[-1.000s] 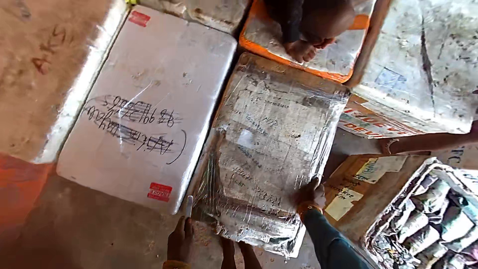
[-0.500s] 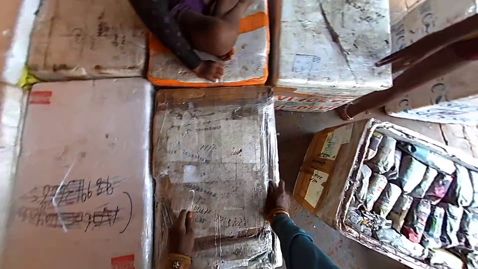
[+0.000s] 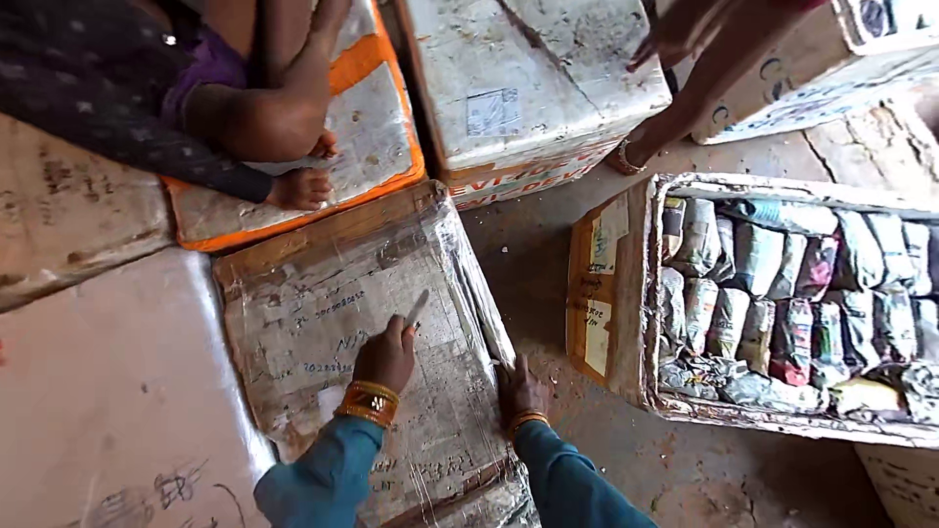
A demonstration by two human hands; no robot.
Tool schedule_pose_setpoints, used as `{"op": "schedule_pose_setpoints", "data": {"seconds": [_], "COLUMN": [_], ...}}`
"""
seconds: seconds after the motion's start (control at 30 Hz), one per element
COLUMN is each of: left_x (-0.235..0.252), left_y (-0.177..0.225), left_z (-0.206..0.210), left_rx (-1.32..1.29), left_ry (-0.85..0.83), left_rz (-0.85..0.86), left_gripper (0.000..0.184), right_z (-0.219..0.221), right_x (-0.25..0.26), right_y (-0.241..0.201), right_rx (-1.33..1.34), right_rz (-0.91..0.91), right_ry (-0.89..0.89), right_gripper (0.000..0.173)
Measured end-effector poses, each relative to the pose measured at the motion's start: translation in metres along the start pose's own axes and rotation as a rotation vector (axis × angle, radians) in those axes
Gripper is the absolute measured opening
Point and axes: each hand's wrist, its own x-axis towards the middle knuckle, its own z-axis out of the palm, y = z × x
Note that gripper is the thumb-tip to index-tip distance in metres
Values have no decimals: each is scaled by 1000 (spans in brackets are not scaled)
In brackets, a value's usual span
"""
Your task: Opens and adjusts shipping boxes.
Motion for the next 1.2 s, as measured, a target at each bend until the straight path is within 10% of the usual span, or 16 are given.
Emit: {"op": "schedule_pose_setpoints", "data": {"seconds": [0.2,0.4,0.63,0.87,1.0,1.2], "left_x": [24,-35,-141,-241,-295,-269], "left_y": [47,22,-30,-35,-3,-11], "left_z": [6,135,230,349,407,431], "left_rx": [-130,-775,-1185,-1374,-1216,-593], "left_ry": [160,255,14,298,204,563], "left_rz": [106,244,-73,-259,-427,45], "left_gripper": [34,23,10,10,20,28], "right_z": [-3,-1,11,10,8,26], "right_x": [4,6,3,2,7,-46], "right_y": [2,5,9,23,27,99], "right_rx": [5,26,80,151,191,179], "right_rz": [15,-11,-41,-179,-298,-352], "right_ry": [-78,-61,64,90,97,53], "right_gripper": [61,59,56,56,64,89]}}
